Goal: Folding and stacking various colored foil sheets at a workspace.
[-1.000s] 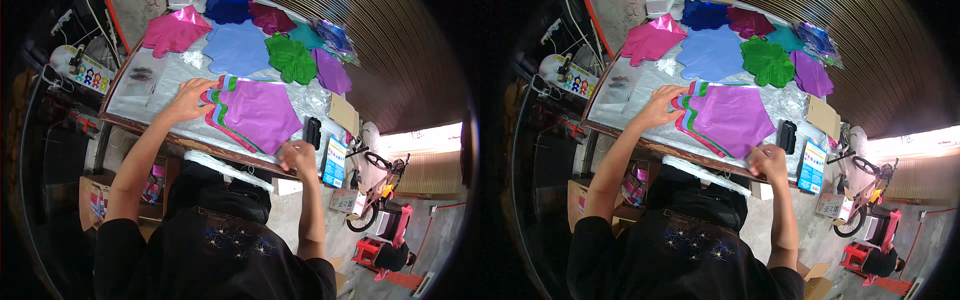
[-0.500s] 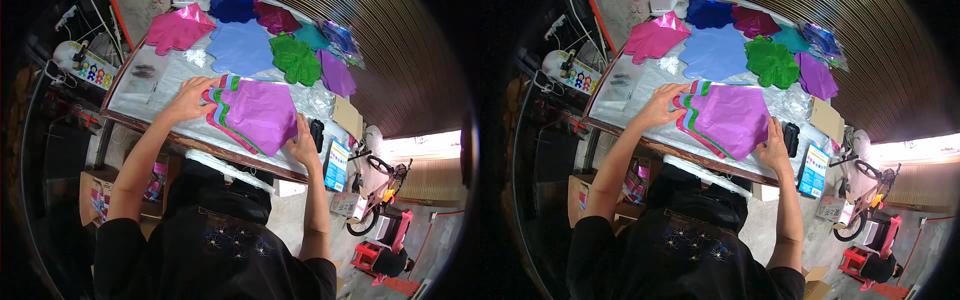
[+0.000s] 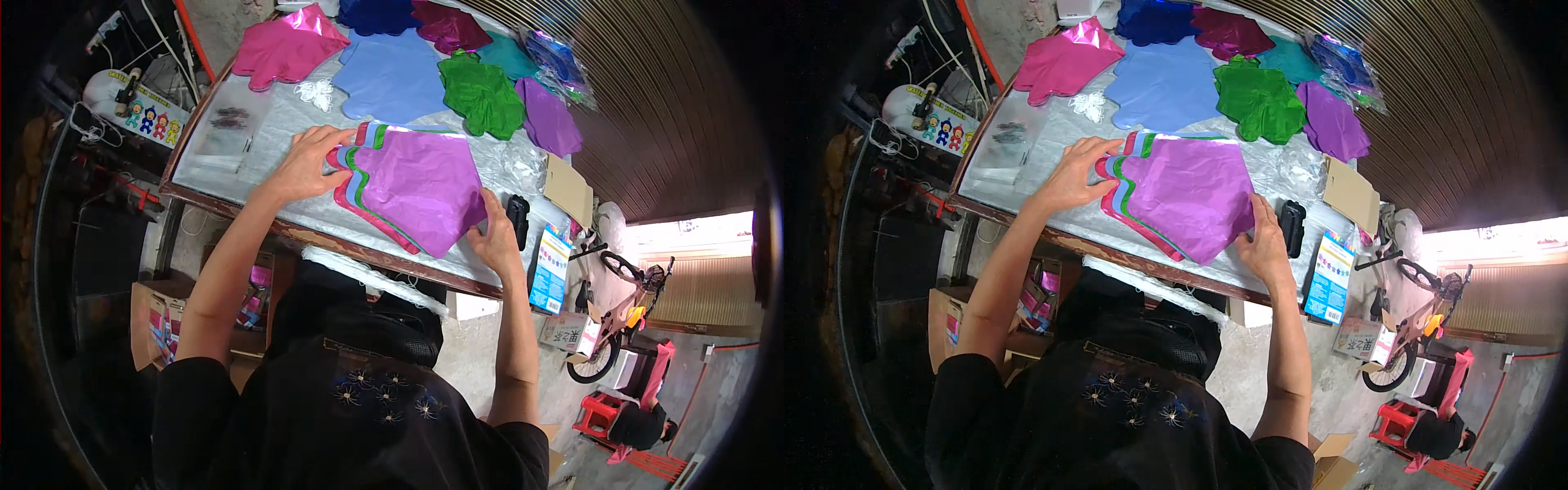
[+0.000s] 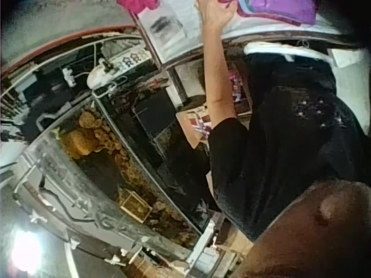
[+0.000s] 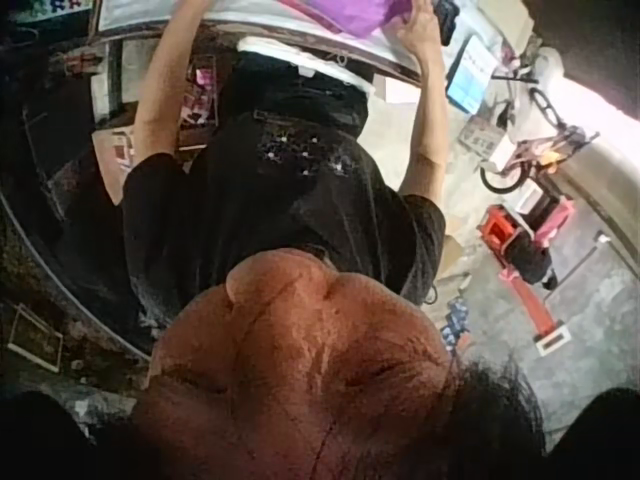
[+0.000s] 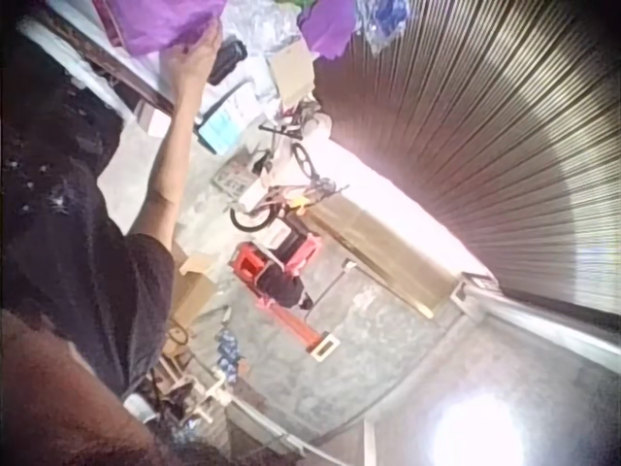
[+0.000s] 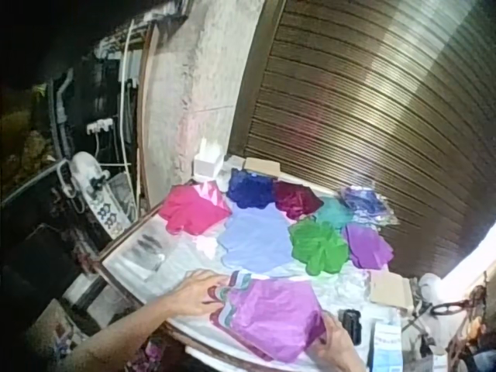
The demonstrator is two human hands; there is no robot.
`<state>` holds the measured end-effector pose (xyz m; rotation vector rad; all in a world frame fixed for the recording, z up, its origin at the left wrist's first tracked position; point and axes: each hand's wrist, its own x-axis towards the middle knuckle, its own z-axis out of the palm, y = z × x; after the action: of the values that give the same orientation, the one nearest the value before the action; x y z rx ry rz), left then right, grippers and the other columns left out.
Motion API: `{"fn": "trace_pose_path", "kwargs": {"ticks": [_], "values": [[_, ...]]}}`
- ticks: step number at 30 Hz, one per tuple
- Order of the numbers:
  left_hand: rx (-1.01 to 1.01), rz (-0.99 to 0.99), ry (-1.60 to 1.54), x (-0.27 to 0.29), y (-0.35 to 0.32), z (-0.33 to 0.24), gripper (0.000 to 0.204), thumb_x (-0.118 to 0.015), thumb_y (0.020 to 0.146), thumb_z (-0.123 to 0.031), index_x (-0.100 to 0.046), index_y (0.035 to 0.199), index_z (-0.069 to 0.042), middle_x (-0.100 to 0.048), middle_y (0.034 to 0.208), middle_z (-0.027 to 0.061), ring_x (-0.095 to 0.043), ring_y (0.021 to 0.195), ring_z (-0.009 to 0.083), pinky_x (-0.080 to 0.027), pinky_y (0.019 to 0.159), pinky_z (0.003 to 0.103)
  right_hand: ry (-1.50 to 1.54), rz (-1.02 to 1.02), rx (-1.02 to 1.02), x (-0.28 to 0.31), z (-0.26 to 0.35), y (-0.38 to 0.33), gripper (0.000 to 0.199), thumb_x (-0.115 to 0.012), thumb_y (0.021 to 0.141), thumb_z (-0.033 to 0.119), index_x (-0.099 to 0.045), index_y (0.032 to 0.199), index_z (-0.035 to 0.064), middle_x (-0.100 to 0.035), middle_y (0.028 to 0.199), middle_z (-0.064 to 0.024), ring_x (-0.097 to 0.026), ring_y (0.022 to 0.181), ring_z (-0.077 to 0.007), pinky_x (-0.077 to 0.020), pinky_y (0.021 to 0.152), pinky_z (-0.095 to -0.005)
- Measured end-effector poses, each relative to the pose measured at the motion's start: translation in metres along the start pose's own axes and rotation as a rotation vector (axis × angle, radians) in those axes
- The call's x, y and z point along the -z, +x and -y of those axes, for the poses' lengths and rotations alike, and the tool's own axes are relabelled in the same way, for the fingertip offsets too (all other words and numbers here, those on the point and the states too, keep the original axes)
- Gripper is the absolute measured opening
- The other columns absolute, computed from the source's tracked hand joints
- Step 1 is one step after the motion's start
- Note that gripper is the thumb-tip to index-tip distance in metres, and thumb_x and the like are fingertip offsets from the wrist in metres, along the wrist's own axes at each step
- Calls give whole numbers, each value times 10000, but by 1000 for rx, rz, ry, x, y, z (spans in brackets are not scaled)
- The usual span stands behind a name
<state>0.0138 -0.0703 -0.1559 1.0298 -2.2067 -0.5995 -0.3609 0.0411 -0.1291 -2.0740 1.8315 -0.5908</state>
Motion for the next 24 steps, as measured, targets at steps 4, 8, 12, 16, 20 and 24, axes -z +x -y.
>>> {"fn": "trace_pose_path", "kwargs": {"ticks": [4,8,12,16,20,24], "values": [[-2,-6,4,1,-1,0,657,-780,774,-208,-546,1382,-124,-585,1215,80,-519,1191,286,-339,1050,438,1,5,-9,1,2,2,731,-675,748,3,-424,1433,-33,-525,1403,-264,-525,1302,-397,-437,1084,-405],[-9,2,5,2,-2,-2,643,-779,779,-204,-552,1373,-111,-586,1224,88,-519,1189,294,-348,1049,432,-78,-42,-13,-3,2,-3,682,-649,761,-6,-454,1414,-28,-531,1396,-261,-523,1295,-408,-443,1077,-414],[-13,22,24,4,0,-4,642,-780,785,-188,-548,1376,-96,-588,1241,100,-523,1183,300,-364,1045,421,-132,-104,131,-9,26,1,608,-608,768,-31,-512,1368,-27,-535,1392,-259,-506,1304,-418,-432,1089,-432],[-30,26,22,7,3,-12,644,-781,782,-184,-550,1375,-88,-592,1232,101,-526,1179,298,-367,1038,420,-134,-12,303,-14,44,6,542,-563,760,-72,-577,1300,-40,-523,1407,-253,-483,1328,-414,-394,1128,-457],[10,70,22,11,5,-15,648,-777,781,-170,-547,1381,-86,-596,1232,101,-527,1184,291,-364,1042,416,-69,6,258,-24,37,9,534,-565,754,-72,-587,1287,-46,-522,1408,-248,-485,1330,-401,-378,1141,-462],[19,79,15,12,10,-17,641,-769,786,-155,-547,1383,-82,-599,1235,103,-531,1192,285,-367,1047,409,-53,-14,268,-22,43,8,521,-562,759,-79,-589,1278,-47,-531,1401,-241,-486,1330,-399,-378,1139,-467]]}}
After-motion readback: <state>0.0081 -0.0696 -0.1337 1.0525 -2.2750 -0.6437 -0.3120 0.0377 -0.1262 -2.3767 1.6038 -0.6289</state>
